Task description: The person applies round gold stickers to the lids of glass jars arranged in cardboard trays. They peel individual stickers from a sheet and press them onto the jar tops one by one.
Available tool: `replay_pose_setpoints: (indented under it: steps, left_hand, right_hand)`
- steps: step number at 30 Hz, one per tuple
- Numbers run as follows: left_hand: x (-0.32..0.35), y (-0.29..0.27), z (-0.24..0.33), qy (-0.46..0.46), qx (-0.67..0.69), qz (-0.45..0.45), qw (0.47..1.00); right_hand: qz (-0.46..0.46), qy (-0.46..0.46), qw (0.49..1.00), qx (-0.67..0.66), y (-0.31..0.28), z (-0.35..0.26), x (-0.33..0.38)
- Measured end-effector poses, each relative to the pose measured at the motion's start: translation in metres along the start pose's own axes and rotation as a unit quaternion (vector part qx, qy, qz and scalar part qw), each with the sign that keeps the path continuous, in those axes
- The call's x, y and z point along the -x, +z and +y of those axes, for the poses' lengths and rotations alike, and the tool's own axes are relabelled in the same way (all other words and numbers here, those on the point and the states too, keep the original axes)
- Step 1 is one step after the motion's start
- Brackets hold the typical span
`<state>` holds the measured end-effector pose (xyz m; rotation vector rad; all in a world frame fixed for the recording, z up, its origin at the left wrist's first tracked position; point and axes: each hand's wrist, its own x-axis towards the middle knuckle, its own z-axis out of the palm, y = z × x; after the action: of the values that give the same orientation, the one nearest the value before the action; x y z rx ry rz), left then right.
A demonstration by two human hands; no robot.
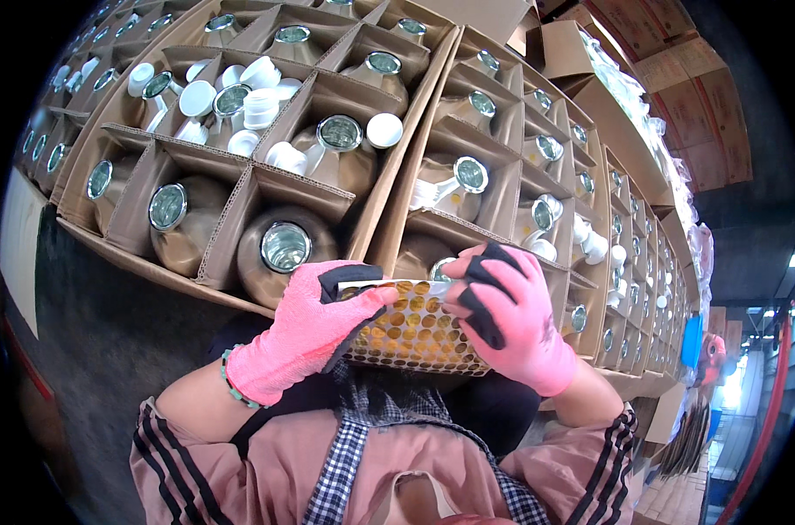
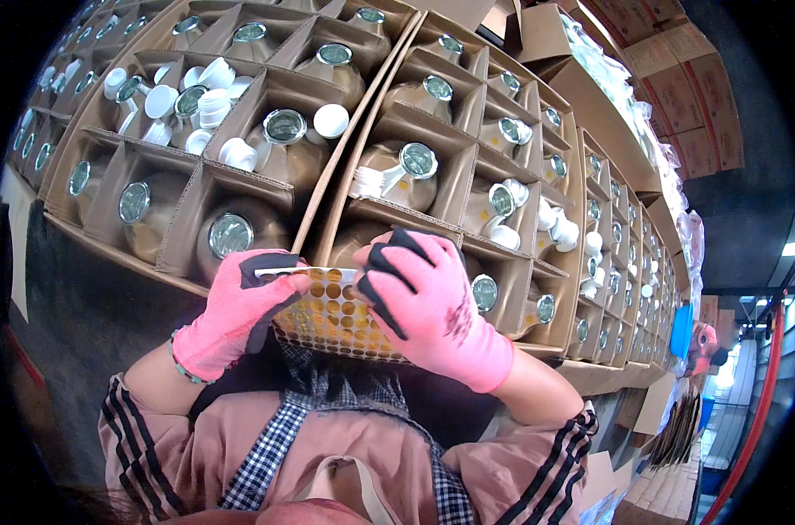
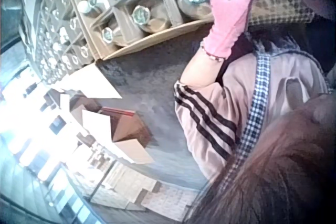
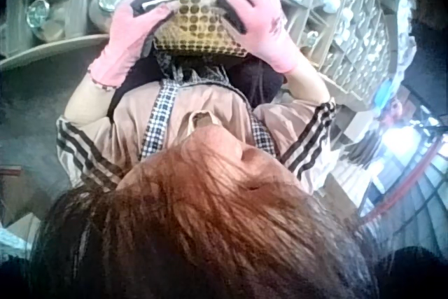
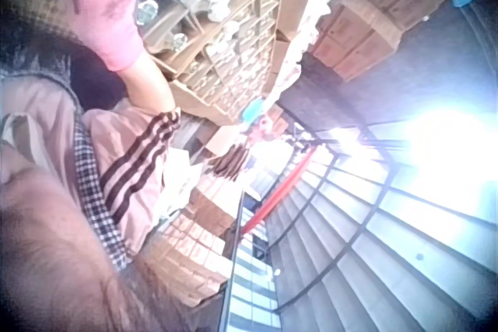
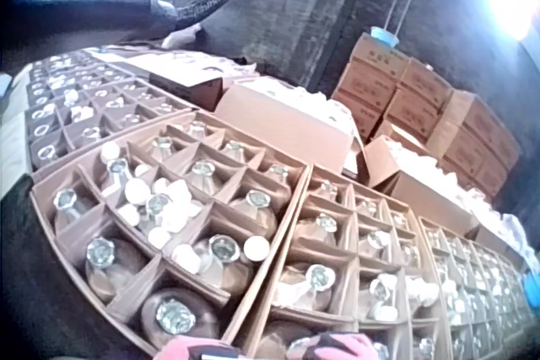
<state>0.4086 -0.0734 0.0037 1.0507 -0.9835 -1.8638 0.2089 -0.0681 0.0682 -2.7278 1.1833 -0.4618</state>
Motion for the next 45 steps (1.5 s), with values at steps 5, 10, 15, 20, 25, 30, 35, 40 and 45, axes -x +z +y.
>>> replay_pose_setpoints:
  steps: [5, 10, 15, 20, 25, 30, 35, 40, 45]
  left_hand:
    - [0.0, -0.006, -0.002, -0.01, -0.018, -0.003, 1.0]
    - [-0.002, -0.003, -0.003, 0.014, -0.061, -0.015, 0.998]
    - [0.001, -0.01, 0.008, 0.001, -0.072, -0.036, 0.997]
    - [0.006, -0.024, 0.012, -0.015, -0.045, -0.041, 0.998]
    - [0.003, -0.029, 0.012, -0.01, -0.052, -0.054, 0.997]
    - [0.003, -0.031, 0.009, -0.011, -0.06, -0.04, 0.997]
    - [0.003, -0.022, 0.005, 0.015, -0.07, 0.009, 0.997]
    - [0.007, -0.01, 0.001, 0.004, -0.065, 0.026, 0.998]
    - [0.019, 0.005, -0.001, -0.001, -0.126, 0.059, 0.99]
  right_hand:
    - [0.16, 0.174, 0.954, -0.182, -0.018, 0.041, -0.032]
    - [0.16, 0.24, 0.956, 0.05, 0.009, 0.198, -0.082]
    - [-0.044, 0.204, 0.951, 0.226, 0.031, 0.242, -0.109]
    - [-0.216, 0.186, 0.919, 0.274, 0.049, 0.24, -0.128]
    - [-0.275, 0.129, 0.876, 0.375, 0.052, 0.249, -0.136]
    - [-0.27, 0.127, 0.863, 0.408, 0.052, 0.234, -0.139]
    - [-0.074, 0.185, 0.922, 0.332, 0.052, 0.237, -0.119]
    - [0.182, 0.181, 0.948, 0.189, 0.032, 0.236, -0.099]
    - [0.263, 0.187, 0.935, -0.149, -0.009, 0.198, -0.05]
